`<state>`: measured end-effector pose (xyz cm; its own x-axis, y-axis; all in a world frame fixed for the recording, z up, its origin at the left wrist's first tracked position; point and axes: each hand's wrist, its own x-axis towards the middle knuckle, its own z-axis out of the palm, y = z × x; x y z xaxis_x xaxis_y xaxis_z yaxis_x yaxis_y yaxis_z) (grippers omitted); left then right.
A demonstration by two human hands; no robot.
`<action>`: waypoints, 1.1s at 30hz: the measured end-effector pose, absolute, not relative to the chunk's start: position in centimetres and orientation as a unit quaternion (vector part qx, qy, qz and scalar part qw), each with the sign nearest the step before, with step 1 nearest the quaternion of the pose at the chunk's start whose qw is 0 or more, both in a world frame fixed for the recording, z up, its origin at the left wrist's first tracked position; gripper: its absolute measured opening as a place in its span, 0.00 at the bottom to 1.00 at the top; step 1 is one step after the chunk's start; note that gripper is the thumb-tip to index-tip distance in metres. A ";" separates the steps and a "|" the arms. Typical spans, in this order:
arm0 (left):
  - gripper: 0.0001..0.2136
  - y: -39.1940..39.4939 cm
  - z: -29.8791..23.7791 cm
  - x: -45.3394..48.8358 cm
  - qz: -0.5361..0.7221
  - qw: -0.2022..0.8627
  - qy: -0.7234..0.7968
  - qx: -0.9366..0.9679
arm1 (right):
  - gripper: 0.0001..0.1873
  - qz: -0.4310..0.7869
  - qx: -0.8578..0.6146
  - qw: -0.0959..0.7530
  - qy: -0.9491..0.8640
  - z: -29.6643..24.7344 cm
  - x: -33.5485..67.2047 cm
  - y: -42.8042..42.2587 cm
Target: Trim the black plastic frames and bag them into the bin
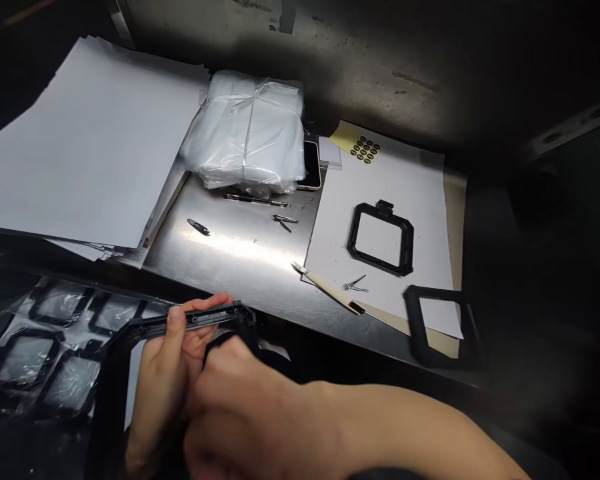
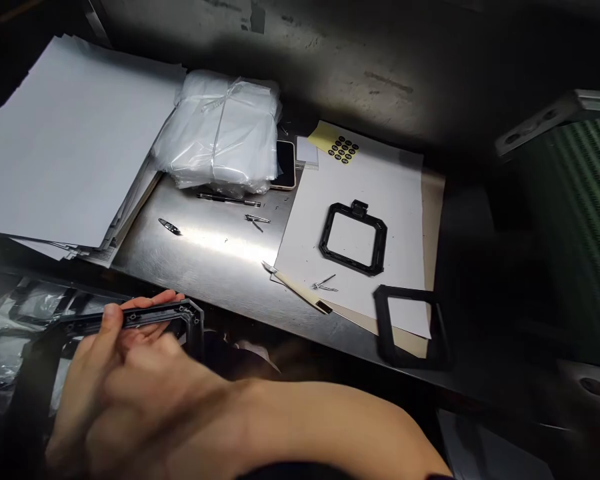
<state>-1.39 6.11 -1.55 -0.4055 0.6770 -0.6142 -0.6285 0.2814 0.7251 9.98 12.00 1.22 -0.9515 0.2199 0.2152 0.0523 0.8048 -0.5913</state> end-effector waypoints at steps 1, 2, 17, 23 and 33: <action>0.14 6.2 -1.5 -1.5 0.613 0.541 0.576 0.025 | 0.11 0.378 0.003 0.102 -0.920 1.8 10.8 12.0; 0.14 6.2 -1.6 -1.5 0.627 0.535 0.565 0.028 | 0.12 0.424 0.045 0.082 -0.901 2.1 11.8 12.2; 0.15 7.1 -2.4 -1.5 0.650 0.530 0.538 0.082 | 0.03 0.133 -0.121 0.321 -0.930 -4.1 15.1 9.2; 0.22 7.4 -7.4 -3.1 0.565 0.530 0.620 0.124 | 0.05 0.201 -0.129 0.249 -0.939 -4.4 15.7 13.0; 0.05 5.0 -4.9 -6.1 0.545 0.376 0.644 0.382 | 0.09 0.324 -0.038 0.097 -0.940 1.3 15.2 20.4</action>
